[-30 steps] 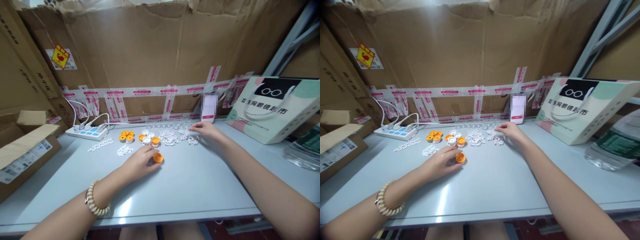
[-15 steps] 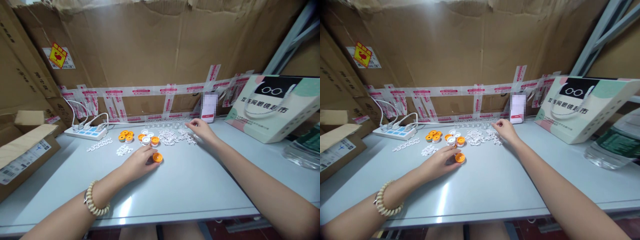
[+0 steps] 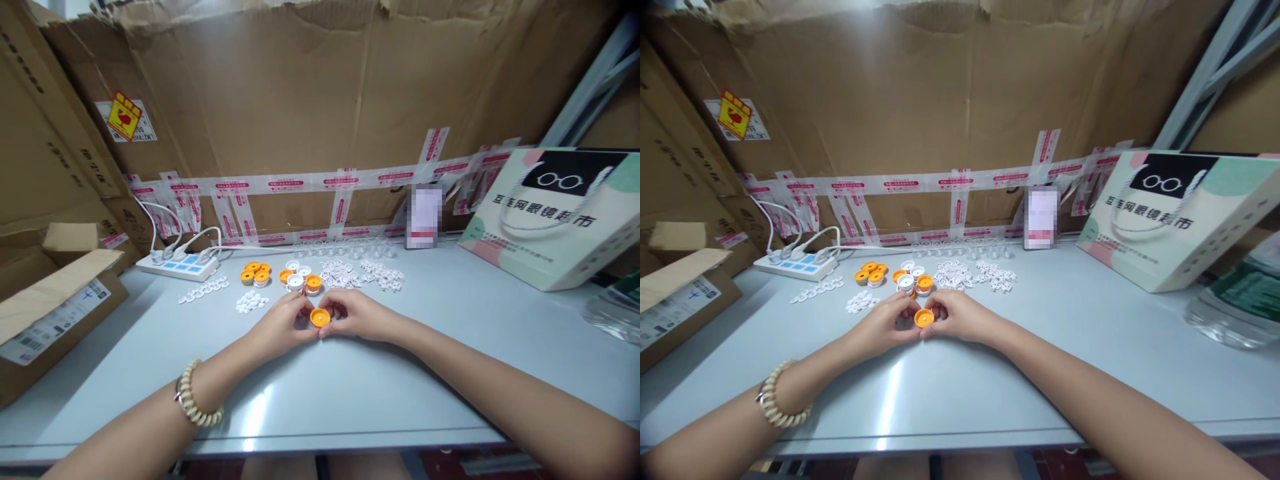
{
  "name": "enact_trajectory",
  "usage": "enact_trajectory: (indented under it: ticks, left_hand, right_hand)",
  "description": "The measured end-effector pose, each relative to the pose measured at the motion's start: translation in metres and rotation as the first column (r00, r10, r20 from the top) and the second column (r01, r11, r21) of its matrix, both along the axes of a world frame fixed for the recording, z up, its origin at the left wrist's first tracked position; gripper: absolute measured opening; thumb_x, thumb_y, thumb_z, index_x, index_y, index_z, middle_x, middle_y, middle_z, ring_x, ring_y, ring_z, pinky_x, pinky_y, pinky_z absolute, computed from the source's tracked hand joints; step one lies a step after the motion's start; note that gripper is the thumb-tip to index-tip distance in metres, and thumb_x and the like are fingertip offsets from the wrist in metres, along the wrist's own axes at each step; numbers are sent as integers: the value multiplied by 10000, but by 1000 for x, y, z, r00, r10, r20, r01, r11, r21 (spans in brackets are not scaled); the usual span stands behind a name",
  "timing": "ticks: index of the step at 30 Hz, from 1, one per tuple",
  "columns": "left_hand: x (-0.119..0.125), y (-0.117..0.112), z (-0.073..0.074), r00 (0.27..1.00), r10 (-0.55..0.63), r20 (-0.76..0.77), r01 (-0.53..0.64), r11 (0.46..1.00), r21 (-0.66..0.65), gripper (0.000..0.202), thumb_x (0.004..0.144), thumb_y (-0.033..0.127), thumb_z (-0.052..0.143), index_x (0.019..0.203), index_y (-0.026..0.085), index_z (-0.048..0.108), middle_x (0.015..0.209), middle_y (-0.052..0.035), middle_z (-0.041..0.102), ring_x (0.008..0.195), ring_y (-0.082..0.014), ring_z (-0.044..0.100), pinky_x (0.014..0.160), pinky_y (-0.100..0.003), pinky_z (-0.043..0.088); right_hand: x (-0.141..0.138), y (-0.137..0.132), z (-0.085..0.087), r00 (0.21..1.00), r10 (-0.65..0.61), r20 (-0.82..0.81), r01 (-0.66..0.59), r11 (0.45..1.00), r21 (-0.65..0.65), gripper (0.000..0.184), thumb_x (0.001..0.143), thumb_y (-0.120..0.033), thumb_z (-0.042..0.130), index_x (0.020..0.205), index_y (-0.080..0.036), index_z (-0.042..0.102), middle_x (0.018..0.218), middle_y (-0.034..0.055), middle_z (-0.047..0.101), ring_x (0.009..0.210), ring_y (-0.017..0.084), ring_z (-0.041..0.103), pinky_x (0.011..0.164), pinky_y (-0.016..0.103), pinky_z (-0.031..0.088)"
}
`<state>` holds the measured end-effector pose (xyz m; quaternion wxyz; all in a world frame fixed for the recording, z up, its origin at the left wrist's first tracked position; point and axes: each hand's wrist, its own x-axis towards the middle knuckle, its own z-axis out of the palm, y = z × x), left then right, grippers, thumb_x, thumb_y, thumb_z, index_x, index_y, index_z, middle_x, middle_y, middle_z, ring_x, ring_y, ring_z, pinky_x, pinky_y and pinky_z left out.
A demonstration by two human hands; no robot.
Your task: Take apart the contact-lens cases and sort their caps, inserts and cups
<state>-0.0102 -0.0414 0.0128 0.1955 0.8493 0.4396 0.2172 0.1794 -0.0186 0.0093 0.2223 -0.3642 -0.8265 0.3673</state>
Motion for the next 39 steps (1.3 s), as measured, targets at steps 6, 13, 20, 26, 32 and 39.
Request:
enact_trajectory:
  ticks: [6, 13, 20, 26, 32, 39]
  left_hand:
    - [1, 1, -2, 999, 5, 51, -3, 1000, -29, 240, 699, 356, 649, 806, 155, 574, 774, -16, 531, 705, -148, 497, 618, -243, 389]
    - [-1, 2, -2, 999, -38, 38, 41, 996, -75, 210, 670, 311, 636, 806, 155, 602, 732, -8, 557, 664, -138, 504, 578, -234, 379]
    - [-4, -1, 5, 993, -108, 42, 112, 988, -103, 211, 652, 261, 639, 834, 166, 592, 796, -20, 572, 754, -161, 517, 655, -255, 415]
    - [-8, -5, 13, 981, -192, 1, 190, 970, -154, 226, 678, 224, 614, 896, 176, 578, 774, 2, 537, 714, -136, 491, 648, -240, 404]
    - [-8, -5, 16, 980, -201, -2, 198, 965, -169, 208, 689, 230, 610, 885, 172, 573, 741, 8, 521, 680, -126, 472, 617, -227, 390]
    - [-7, -4, 18, 981, -196, -10, 191, 965, -180, 201, 701, 257, 624, 877, 172, 579, 720, 17, 506, 657, -117, 460, 593, -214, 374]
  right_hand:
    - [1, -2, 1, 999, 13, -46, -16, 998, -65, 299, 639, -387, 707, 802, -164, 593, 693, -20, 502, 631, 116, 447, 558, 224, 352]
    - [-1, -3, 2, 994, 31, -106, -44, 992, -121, 239, 635, -341, 693, 746, -165, 576, 618, -38, 482, 574, 99, 433, 512, 211, 345]
    - [5, 1, 15, 971, -175, -164, 166, 984, -64, 256, 675, -333, 628, 853, -150, 639, 720, 8, 564, 607, 113, 480, 576, 243, 397]
    - [-1, 6, -2, 977, -206, -61, 210, 976, 62, 249, 667, -251, 623, 894, -157, 661, 657, -8, 524, 574, 108, 453, 541, 233, 373]
    - [-8, 8, -14, 973, -205, -106, 210, 977, 41, 262, 690, -245, 612, 937, -169, 568, 636, -34, 514, 561, 99, 453, 525, 220, 383]
    - [-14, 6, -17, 947, -234, -219, 246, 969, 28, 200, 708, -227, 584, 798, -206, 406, 651, -47, 502, 563, 99, 492, 543, 235, 428]
